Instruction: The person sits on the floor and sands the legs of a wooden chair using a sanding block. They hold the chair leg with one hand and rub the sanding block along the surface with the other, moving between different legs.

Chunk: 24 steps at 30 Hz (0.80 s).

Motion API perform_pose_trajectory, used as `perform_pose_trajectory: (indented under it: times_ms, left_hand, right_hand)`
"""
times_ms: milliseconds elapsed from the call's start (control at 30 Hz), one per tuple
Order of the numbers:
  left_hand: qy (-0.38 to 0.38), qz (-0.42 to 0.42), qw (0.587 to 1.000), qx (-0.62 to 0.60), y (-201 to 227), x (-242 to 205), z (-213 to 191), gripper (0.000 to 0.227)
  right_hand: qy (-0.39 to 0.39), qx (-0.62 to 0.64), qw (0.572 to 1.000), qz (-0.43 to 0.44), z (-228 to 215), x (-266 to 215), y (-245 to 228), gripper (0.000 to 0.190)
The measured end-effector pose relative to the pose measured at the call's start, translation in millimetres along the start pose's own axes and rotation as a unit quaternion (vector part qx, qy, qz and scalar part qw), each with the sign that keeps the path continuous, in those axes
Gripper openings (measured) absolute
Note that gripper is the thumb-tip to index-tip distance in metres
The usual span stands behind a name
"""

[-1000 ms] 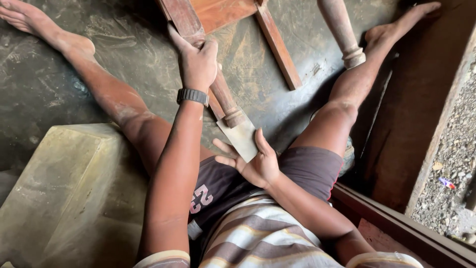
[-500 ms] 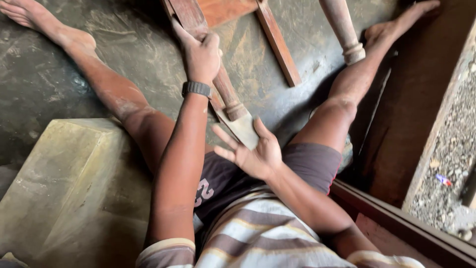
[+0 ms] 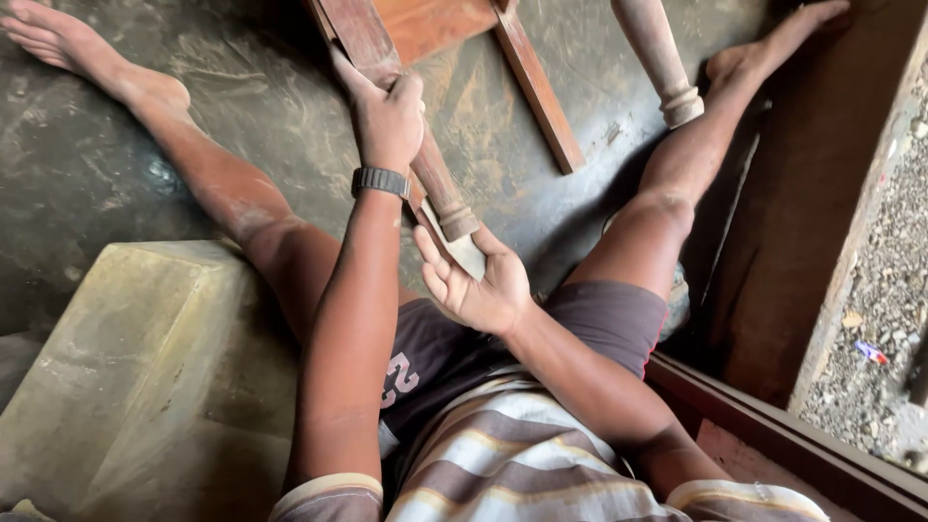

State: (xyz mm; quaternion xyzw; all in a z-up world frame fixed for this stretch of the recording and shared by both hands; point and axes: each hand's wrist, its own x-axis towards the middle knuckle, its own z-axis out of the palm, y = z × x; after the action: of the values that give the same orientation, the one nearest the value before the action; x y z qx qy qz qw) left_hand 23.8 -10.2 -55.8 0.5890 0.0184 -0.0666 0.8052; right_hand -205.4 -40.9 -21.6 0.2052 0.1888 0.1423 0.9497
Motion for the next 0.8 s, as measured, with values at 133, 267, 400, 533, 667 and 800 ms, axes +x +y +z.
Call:
perform_pose_trajectory:
  times_ms: [133,267,400,533,667,800]
  left_hand:
    - [-0.01,0.017,1.0,-0.007,-6.5,1.6,-1.4,0.089]
    - [0.01,0.026,0.998,0.048,-10.4,0.4,-6.2,0.092]
    - [0.017,0.046,0.992,0.113,-3.2,2.9,-7.0,0.092]
    - [0.011,0.023,0.995,0.092,-8.1,0.7,-6.2,0.093]
    - [0.024,0.04,0.986,0.159,6.6,-1.8,-5.9,0.091]
    - [0.005,0.041,0.985,0.166,3.3,-0.1,-9.4,0.091]
  right_hand:
    - [0.085,0.028,0.996,-0.022,-20.2,-24.9,8.7,0.05]
    - [0.109,0.047,0.993,-0.028,-12.4,-5.8,5.5,0.05]
    - [0.049,0.113,0.992,0.004,-9.7,0.4,3.5,0.047]
    - [-0.006,0.147,0.988,0.047,-20.5,-14.7,2.9,0.043]
    - [-0.032,0.111,0.991,0.073,-25.7,5.2,-6.9,0.043]
    - [-0.062,0.183,0.977,0.093,-18.9,-12.9,-0.5,0.045]
